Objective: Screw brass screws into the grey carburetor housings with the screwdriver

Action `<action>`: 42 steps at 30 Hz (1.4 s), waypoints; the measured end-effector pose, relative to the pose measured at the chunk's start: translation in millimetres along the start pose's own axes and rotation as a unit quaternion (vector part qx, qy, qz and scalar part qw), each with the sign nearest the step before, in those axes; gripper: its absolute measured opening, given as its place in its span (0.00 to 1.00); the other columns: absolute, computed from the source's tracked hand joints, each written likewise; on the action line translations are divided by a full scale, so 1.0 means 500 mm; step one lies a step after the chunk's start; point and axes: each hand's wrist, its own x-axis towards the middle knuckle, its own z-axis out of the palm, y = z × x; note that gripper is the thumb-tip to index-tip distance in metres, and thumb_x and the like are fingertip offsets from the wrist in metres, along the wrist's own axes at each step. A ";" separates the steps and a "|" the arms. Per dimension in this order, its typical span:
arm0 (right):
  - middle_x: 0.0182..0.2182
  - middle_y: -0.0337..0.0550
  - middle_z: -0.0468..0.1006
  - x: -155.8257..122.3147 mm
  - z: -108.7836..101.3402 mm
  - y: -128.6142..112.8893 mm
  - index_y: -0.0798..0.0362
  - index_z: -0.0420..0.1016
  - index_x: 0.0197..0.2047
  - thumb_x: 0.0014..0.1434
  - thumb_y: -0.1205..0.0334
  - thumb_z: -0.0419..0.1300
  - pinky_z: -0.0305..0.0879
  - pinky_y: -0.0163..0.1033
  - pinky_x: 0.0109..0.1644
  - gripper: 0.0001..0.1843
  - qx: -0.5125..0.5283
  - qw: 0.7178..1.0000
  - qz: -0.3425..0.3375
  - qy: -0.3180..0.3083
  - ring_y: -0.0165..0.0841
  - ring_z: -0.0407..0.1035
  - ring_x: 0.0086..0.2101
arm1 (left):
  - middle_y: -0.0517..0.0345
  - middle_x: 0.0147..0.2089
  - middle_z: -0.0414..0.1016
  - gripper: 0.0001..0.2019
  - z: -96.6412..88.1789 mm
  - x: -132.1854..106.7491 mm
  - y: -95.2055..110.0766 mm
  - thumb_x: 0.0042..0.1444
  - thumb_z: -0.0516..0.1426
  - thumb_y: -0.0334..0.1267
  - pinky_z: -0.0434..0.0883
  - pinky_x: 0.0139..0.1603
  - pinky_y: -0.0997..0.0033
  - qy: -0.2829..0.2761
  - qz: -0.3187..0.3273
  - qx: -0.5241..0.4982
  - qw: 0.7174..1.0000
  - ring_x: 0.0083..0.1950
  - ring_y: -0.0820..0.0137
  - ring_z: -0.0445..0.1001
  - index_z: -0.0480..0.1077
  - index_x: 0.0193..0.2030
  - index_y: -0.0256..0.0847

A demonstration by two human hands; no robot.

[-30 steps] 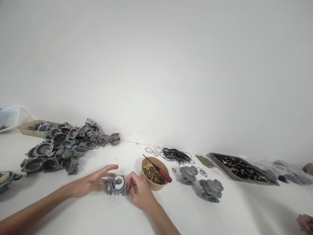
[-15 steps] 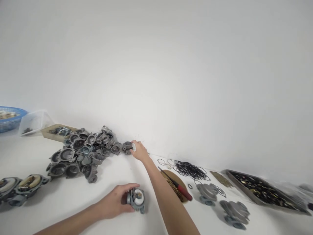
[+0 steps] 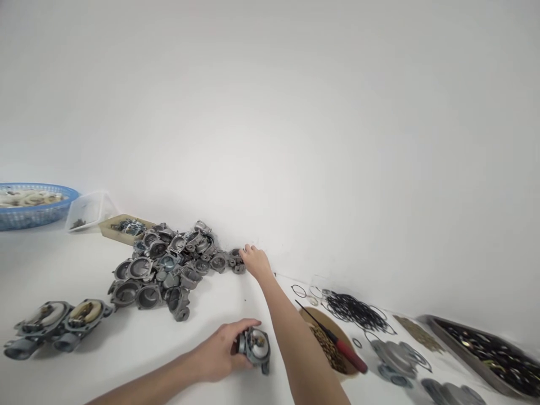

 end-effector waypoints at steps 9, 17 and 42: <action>0.60 0.51 0.77 0.001 0.002 0.016 0.53 0.75 0.63 0.73 0.54 0.64 0.78 0.53 0.57 0.19 -0.022 0.999 -0.040 -0.003 0.42 0.77 0.54 | 0.50 0.63 0.79 0.44 -0.005 0.002 0.006 0.51 0.73 0.45 0.72 0.66 0.51 -0.008 -0.003 0.014 1.000 0.61 0.49 0.76 0.66 0.75 0.48; 0.60 0.51 0.77 -0.001 -0.029 0.033 0.51 0.76 0.62 0.73 0.54 0.64 0.78 0.52 0.58 0.18 0.070 0.997 -0.026 -0.011 0.41 0.77 0.54 | 0.50 0.64 0.78 0.44 -0.005 0.003 -0.001 0.52 0.73 0.46 0.70 0.68 0.50 -0.007 -0.006 0.005 1.000 0.61 0.48 0.75 0.67 0.75 0.50; 0.31 0.45 0.84 -0.474 -0.065 0.042 0.56 0.81 0.42 0.52 0.41 0.79 0.76 0.36 0.39 0.28 0.828 0.529 0.122 -0.141 0.31 0.80 0.31 | 0.42 0.78 0.58 0.60 0.020 -0.049 0.040 0.53 0.75 0.42 0.64 0.72 0.43 0.012 -0.006 -0.030 0.999 0.72 0.45 0.69 0.42 0.84 0.56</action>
